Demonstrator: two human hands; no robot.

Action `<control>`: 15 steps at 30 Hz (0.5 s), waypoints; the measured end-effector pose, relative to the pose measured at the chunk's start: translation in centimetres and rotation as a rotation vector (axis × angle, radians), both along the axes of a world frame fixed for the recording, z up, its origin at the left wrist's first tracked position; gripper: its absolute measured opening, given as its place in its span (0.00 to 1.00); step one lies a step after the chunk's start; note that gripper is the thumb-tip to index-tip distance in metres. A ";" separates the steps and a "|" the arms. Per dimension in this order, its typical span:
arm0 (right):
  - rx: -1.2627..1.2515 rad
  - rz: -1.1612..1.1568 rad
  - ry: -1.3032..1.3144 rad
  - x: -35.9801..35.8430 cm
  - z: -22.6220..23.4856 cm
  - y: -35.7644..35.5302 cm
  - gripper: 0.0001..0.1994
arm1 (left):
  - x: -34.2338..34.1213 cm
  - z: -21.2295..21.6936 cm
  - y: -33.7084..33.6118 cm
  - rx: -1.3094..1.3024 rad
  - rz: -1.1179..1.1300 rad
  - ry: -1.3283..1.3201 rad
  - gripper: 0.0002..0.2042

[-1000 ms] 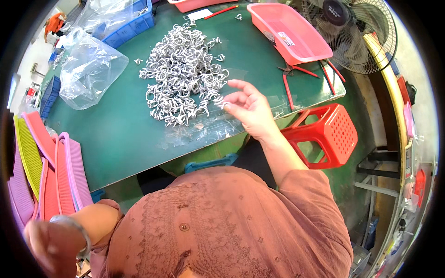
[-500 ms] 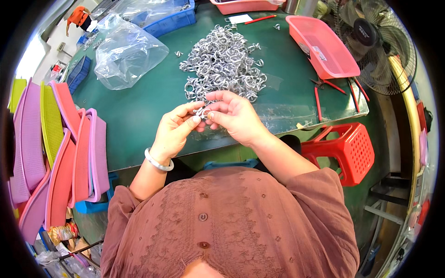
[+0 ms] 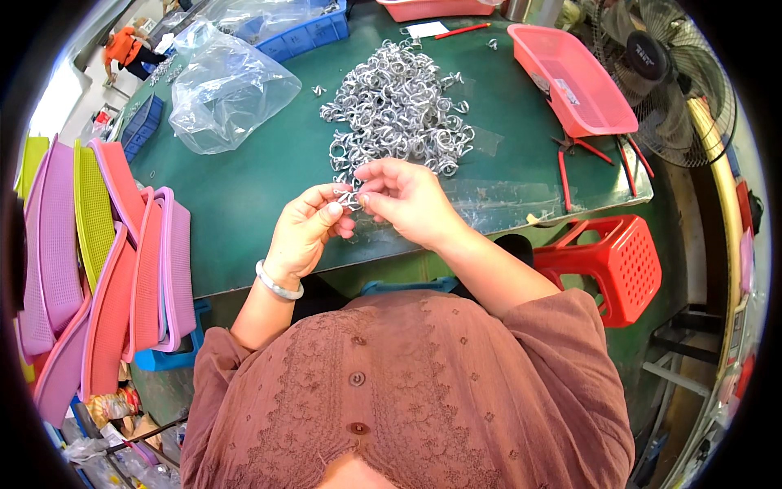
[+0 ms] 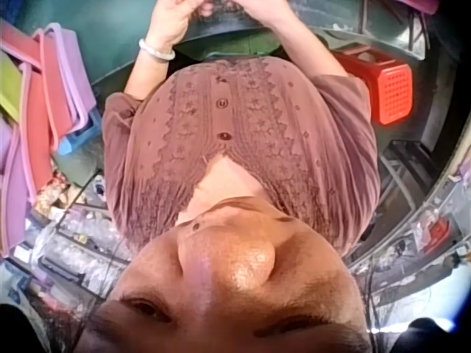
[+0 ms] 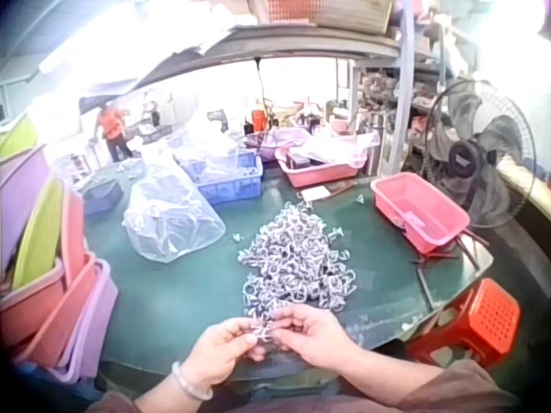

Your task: The person sits at a green worktable and repeatedly picks up small metal clasps, links them together by hand, and places the finished units into a clear plastic bag. The person also uses red-handled pliers to open and close the clasps during assembly.

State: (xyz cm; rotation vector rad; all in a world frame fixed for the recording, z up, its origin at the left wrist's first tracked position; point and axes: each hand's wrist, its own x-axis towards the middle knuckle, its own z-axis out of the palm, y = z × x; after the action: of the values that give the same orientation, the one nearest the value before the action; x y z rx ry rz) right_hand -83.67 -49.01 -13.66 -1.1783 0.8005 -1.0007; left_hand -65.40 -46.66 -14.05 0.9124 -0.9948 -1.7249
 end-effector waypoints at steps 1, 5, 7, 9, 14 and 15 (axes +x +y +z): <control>0.011 0.018 0.008 0.0 0.0 0.0 0.14 | 0.1 -0.2 0.0 0.009 0.000 0.006 0.12; 0.069 0.065 0.032 -0.2 0.4 -0.3 0.14 | 0.6 -0.3 -0.1 0.005 0.005 0.009 0.10; 0.099 0.079 0.022 -0.3 0.7 -0.3 0.13 | 0.7 -0.2 -0.1 -0.003 0.012 0.010 0.10; 0.127 0.093 -0.006 -0.3 0.9 -0.3 0.13 | 0.8 -0.3 0.0 0.006 0.015 0.021 0.10; 0.251 0.137 -0.142 -0.5 0.1 -0.5 0.12 | 0.8 -0.2 0.2 0.070 0.001 0.134 0.10; 0.283 0.146 -0.177 -0.5 0.0 -0.5 0.12 | 0.8 -0.2 0.2 0.089 -0.008 0.173 0.10</control>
State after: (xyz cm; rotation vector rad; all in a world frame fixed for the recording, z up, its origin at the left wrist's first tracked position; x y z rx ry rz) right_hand -84.15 -49.48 -13.69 -0.8782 0.6799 -0.8279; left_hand -64.62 -46.46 -14.27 0.8003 -0.8145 -1.8330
